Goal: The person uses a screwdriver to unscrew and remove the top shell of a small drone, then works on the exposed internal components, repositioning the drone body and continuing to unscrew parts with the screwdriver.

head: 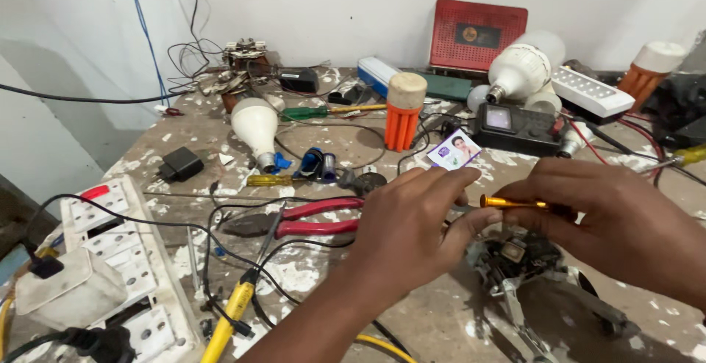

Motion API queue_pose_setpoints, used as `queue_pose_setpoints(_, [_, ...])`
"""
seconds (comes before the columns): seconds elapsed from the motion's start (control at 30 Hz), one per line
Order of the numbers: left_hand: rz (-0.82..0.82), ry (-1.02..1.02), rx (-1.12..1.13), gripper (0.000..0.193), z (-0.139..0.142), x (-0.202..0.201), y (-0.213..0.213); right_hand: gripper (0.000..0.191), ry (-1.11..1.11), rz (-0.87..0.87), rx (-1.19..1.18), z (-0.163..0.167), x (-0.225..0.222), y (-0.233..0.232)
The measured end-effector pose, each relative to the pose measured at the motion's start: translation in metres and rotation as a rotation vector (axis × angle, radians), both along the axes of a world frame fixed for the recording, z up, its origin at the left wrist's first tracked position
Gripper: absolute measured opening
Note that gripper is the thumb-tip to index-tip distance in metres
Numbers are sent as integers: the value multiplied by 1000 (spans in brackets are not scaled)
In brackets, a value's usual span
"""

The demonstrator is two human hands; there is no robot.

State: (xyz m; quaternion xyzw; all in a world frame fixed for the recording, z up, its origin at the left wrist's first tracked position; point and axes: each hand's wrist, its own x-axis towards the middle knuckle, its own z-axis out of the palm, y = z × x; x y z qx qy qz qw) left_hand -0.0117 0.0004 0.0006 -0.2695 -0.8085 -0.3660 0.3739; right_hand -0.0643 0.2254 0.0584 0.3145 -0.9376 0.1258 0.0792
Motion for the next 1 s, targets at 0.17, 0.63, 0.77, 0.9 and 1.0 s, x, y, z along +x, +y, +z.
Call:
queue_pose_setpoints(0.17, [-58, -9, 37, 25, -1, 0, -2, 32, -73, -10, -11, -5, -2, -8])
queue_pose_setpoints(0.63, [42, -131, -48, 15, -1, -19, 3, 33, -270, -217, -56, -4, -10, 18])
queue_pose_setpoints(0.77, [32, -108, -112, 13, 3, -23, 6, 39, -402, -241, -123, -13, -16, 30])
queue_pose_setpoints(0.9, [16, -94, -105, 15, 6, -23, 12, 50, -513, -230, -275, -18, -14, 38])
queue_pose_setpoints(1.0, [-1, -83, -90, 19, 8, -18, 16, 45, -529, -148, -432, -19, -10, 43])
